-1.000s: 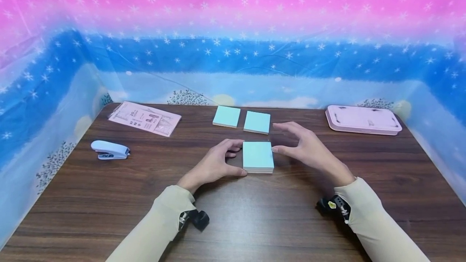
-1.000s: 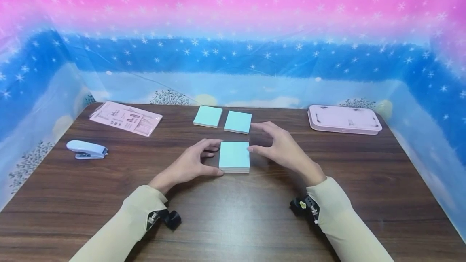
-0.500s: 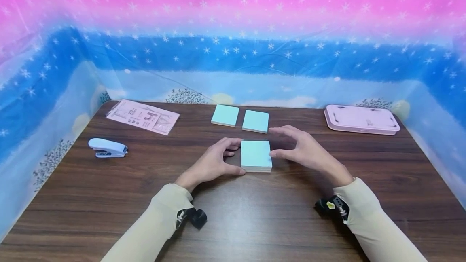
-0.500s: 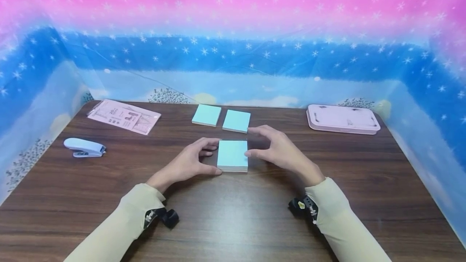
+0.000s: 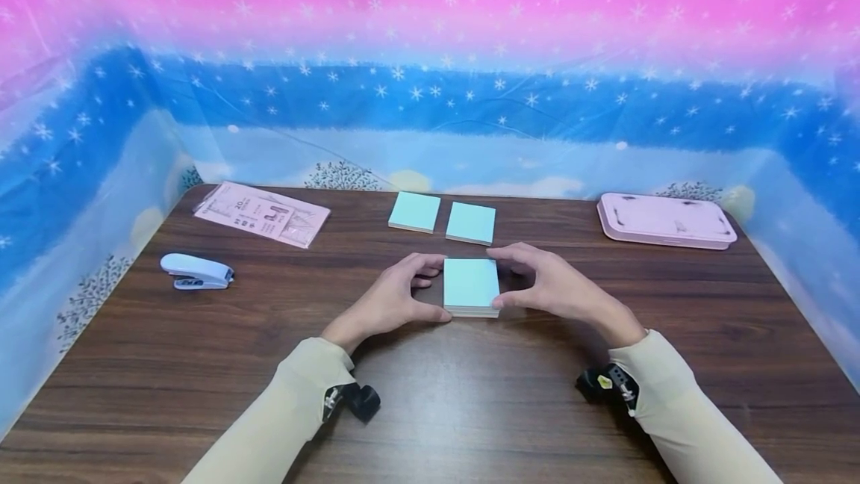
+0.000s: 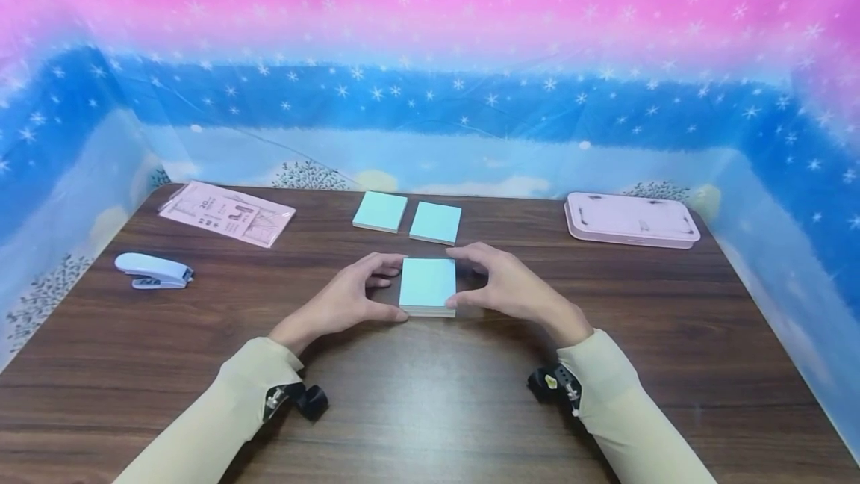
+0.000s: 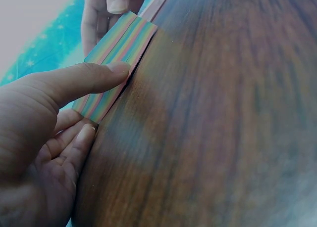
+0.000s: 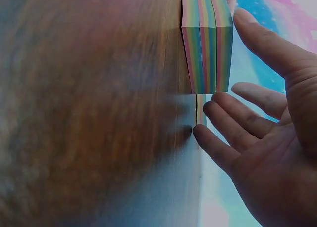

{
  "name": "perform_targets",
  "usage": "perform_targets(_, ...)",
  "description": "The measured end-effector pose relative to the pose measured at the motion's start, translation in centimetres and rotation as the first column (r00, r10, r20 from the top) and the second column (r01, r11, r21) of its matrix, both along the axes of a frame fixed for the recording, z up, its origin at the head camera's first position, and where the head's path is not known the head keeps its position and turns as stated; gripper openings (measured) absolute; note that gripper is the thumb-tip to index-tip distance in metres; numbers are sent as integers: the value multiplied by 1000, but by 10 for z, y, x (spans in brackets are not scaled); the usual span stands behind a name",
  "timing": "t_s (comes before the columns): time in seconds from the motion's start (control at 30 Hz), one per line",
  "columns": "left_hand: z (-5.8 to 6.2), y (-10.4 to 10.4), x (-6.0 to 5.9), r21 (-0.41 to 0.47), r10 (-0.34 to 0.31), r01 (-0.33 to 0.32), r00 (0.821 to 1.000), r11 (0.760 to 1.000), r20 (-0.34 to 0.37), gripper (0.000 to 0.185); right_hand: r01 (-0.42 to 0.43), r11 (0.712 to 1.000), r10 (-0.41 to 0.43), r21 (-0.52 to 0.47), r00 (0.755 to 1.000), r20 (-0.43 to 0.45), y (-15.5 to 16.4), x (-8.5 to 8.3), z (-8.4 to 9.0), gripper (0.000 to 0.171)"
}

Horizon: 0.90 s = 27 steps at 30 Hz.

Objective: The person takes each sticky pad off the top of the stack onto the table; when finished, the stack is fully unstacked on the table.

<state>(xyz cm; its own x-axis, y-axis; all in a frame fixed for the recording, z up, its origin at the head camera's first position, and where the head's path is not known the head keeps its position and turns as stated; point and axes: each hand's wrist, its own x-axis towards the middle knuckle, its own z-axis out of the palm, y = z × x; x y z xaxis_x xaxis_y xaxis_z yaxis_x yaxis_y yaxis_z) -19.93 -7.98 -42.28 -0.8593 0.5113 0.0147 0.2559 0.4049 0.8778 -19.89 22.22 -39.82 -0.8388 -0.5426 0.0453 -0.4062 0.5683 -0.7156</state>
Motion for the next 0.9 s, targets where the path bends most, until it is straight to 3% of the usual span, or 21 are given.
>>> perform_targets(0.53, -1, 0, -1, -8, 1, -1, 1000, 1000, -12, 86, -37, 998, 38, 58, 999, -12, -2, 0, 0, 87)
perform_targets(0.9, -1, 1, -1, -6, 5, -5, 1000, 1000, -8, 86, -43, 996, 46, 75, 998, -36, -2, 1, -1, 82)
